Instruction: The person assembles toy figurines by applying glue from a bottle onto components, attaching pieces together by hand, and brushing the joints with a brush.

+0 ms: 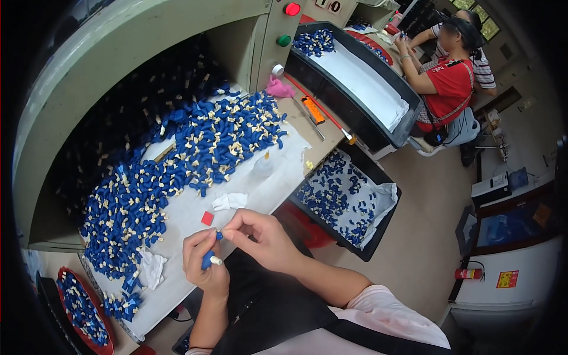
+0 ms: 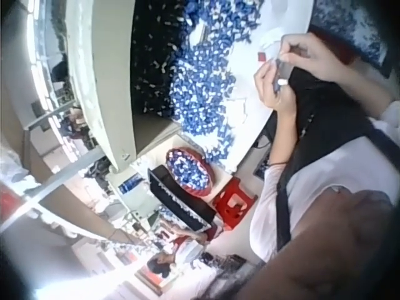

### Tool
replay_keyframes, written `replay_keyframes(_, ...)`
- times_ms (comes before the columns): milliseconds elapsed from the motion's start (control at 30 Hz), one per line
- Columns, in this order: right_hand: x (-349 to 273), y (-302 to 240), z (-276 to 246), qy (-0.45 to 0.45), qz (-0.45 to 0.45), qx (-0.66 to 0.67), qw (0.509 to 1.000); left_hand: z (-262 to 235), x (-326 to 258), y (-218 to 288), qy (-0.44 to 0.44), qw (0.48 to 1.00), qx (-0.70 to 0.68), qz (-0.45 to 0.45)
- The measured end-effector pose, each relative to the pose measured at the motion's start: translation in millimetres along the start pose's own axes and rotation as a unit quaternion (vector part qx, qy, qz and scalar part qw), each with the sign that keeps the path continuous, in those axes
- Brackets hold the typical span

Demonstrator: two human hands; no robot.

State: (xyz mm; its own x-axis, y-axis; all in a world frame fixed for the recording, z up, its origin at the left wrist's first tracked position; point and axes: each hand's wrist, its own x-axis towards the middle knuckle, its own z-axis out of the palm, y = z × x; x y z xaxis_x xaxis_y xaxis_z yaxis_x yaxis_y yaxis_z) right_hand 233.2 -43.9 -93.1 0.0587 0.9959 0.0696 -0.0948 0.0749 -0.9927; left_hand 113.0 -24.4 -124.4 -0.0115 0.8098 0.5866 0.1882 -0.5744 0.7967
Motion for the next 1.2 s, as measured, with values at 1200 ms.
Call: replay_keyframes(1200,16.9,9.3,-2.0,0.049,-0.271,-0.222,0.935,-9.2,8.1,2.9,-0.043,0.849,-0.392,-0.351)
